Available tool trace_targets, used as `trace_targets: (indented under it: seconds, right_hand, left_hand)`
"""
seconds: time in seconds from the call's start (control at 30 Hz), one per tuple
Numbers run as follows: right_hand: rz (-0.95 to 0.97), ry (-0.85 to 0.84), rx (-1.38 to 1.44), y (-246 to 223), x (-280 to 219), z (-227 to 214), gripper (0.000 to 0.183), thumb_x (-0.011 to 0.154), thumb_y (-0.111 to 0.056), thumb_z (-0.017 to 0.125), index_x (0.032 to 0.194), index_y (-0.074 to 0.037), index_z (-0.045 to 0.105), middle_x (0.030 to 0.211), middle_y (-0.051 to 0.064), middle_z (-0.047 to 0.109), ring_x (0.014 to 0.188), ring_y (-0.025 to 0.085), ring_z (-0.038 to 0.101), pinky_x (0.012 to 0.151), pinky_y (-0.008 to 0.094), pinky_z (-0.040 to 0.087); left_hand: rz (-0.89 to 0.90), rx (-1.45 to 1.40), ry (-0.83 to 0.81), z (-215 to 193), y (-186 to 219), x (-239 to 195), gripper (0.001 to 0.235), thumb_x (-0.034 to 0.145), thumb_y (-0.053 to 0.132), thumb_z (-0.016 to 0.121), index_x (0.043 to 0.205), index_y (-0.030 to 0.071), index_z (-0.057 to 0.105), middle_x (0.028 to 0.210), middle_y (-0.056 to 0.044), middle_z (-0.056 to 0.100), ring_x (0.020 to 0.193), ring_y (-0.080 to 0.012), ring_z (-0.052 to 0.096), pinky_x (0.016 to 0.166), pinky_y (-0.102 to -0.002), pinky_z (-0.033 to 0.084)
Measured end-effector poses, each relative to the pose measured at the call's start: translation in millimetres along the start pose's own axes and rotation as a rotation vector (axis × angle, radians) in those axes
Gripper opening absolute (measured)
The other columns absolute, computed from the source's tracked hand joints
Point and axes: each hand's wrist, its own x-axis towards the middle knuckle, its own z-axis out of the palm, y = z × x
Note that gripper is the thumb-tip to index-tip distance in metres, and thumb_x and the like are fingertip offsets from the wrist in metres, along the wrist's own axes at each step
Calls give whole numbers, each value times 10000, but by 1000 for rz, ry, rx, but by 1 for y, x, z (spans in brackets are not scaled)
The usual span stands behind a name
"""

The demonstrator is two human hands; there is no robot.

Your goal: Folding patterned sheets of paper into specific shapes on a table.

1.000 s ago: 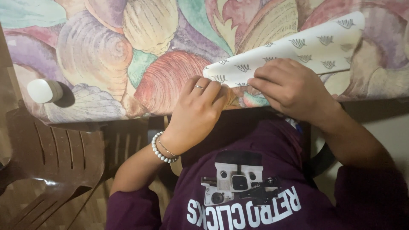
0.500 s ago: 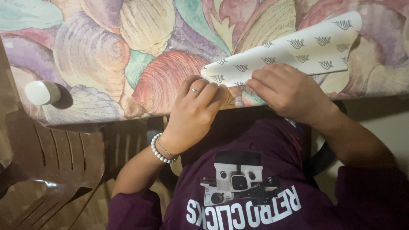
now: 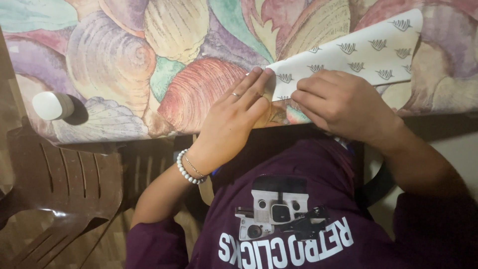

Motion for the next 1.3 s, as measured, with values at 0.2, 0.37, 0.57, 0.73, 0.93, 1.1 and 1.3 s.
trace_targets:
  seconds: [0.2, 0.37, 0.57, 0.73, 0.93, 1.1, 1.3]
  right_hand:
    - [33, -134, -287, 1, 15, 7, 559, 1078, -474, 611, 1477, -83, 623, 737, -44, 557, 659, 148, 491, 603, 287, 412]
    - [176, -196, -398, 6, 16, 16, 612, 1071, -625, 492, 1424, -170, 701, 730, -50, 571, 697, 130, 520, 619, 274, 420]
    - [252, -235, -445, 33, 0, 7, 468, 1137, -615, 464, 1355, -316, 750, 662, -71, 484, 614, 111, 436, 514, 234, 330]
    - [686, -153, -217, 68, -51, -24, 402, 1328, -346, 761, 990, -180, 619, 851, 53, 430, 778, 230, 443, 628, 391, 315]
    - [534, 106, -205, 91, -104, -19, 247, 1254, -113, 954, 1346, 99, 869, 1175, 197, 683, 1023, 326, 608, 878, 433, 455]
    - [177, 132, -159, 32, -70, -9, 75, 1054, -2, 874, 1091, -23, 812, 1011, 184, 748, 957, 302, 718, 797, 373, 651]
    - [152, 57, -18, 21, -75, 7, 173, 1006, 81, 685, 1155, 24, 755, 1028, 151, 701, 911, 311, 649, 754, 400, 536]
  left_hand:
    - [-48, 83, -45, 1, 4, 4, 47, 1040, 29, 465, 1009, 59, 485, 1506, -285, 480, 1433, -437, 443, 1183, -525, 405]
    - [-80, 237, -63, 8, 7, 4, 96, 996, 18, 501, 1049, 94, 523, 1562, -246, 441, 1430, -410, 476, 1180, -491, 414]
    - [-100, 202, -85, 6, 8, 6, 80, 1010, 48, 474, 954, 93, 438, 1583, -261, 398, 1437, -432, 470, 1172, -515, 422]
    - [-88, 160, -78, 3, 6, 6, 147, 940, -58, 466, 973, 84, 449, 1549, -293, 421, 1438, -445, 452, 1170, -515, 415]
    - [-57, 213, -82, -1, 10, 12, 445, 863, -106, 506, 1247, 117, 546, 1517, -261, 420, 1391, -442, 477, 1131, -543, 460]
    - [-39, 350, -112, -2, 20, 19, 490, 890, 27, 611, 1365, 147, 612, 1560, -227, 391, 1411, -464, 450, 1151, -560, 447]
    - [60, 489, -61, 14, 27, 17, 435, 975, 99, 556, 1398, -1, 562, 1084, -81, 519, 909, -249, 527, 902, -364, 498]
